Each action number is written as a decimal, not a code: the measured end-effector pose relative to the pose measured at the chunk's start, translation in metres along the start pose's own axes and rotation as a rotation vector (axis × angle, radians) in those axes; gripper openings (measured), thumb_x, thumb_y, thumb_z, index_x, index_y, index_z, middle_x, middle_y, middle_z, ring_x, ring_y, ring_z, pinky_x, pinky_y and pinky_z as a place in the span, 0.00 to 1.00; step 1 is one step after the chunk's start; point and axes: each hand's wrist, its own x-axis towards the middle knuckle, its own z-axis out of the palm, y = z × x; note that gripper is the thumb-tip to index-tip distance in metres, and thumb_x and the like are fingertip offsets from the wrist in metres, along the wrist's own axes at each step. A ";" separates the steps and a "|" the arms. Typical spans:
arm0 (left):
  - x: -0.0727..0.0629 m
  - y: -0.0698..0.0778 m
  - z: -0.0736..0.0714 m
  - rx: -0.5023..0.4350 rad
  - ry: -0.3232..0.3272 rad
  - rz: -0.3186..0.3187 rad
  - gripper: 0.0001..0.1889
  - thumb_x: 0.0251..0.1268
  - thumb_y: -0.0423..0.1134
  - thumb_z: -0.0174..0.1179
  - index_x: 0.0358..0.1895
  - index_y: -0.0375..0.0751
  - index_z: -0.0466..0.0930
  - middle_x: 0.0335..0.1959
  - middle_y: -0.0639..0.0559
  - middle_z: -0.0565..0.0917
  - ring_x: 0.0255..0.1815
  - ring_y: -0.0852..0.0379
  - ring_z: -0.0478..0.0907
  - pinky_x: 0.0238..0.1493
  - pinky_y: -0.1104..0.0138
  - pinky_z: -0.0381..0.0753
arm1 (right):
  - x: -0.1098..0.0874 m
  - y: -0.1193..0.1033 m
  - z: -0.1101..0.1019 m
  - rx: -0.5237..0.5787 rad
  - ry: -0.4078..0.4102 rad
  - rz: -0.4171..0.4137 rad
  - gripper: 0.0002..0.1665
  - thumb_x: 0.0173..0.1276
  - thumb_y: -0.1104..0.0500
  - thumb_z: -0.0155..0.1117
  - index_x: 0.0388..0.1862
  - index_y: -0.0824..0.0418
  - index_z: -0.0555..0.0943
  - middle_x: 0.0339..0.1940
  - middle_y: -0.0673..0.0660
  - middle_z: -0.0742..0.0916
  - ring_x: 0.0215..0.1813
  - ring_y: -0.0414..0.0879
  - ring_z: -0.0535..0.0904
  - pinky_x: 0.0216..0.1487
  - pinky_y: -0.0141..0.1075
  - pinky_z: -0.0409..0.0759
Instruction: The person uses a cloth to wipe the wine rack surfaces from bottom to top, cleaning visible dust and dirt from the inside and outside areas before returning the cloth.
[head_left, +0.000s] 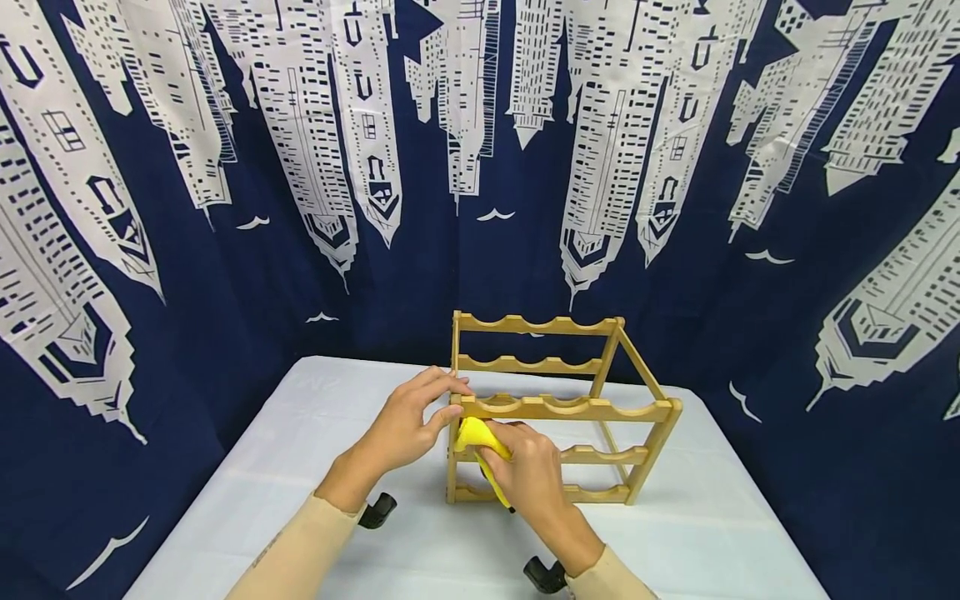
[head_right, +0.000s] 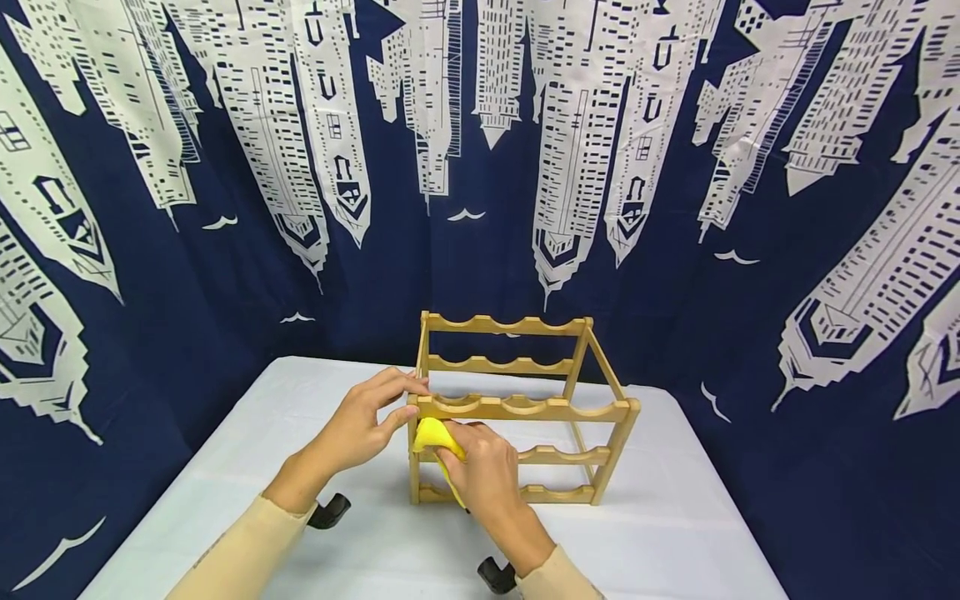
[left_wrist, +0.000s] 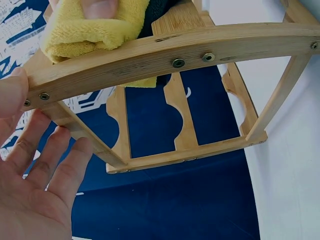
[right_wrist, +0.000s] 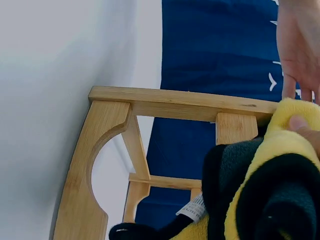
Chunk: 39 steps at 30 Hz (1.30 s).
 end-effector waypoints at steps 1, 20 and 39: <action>0.000 0.000 0.000 -0.003 0.004 0.002 0.12 0.83 0.36 0.73 0.63 0.52 0.92 0.67 0.53 0.91 0.82 0.41 0.84 0.83 0.42 0.86 | 0.001 0.000 0.000 0.035 -0.008 0.018 0.23 0.57 0.58 0.98 0.51 0.58 0.98 0.36 0.53 0.98 0.33 0.45 0.92 0.31 0.36 0.89; 0.002 0.007 -0.001 -0.003 0.042 0.020 0.12 0.80 0.34 0.75 0.60 0.52 0.93 0.68 0.53 0.93 0.81 0.39 0.86 0.83 0.40 0.86 | 0.010 -0.007 -0.002 0.139 -0.136 0.059 0.19 0.66 0.55 0.92 0.53 0.58 0.98 0.44 0.54 1.00 0.40 0.46 0.95 0.41 0.38 0.94; 0.005 0.013 0.002 0.141 0.062 0.054 0.11 0.76 0.36 0.80 0.56 0.47 0.92 0.57 0.53 0.93 0.66 0.48 0.93 0.69 0.46 0.94 | -0.009 0.010 -0.004 -0.308 -0.114 -0.343 0.28 0.50 0.58 1.01 0.49 0.57 0.95 0.43 0.51 0.98 0.45 0.48 0.91 0.46 0.41 0.90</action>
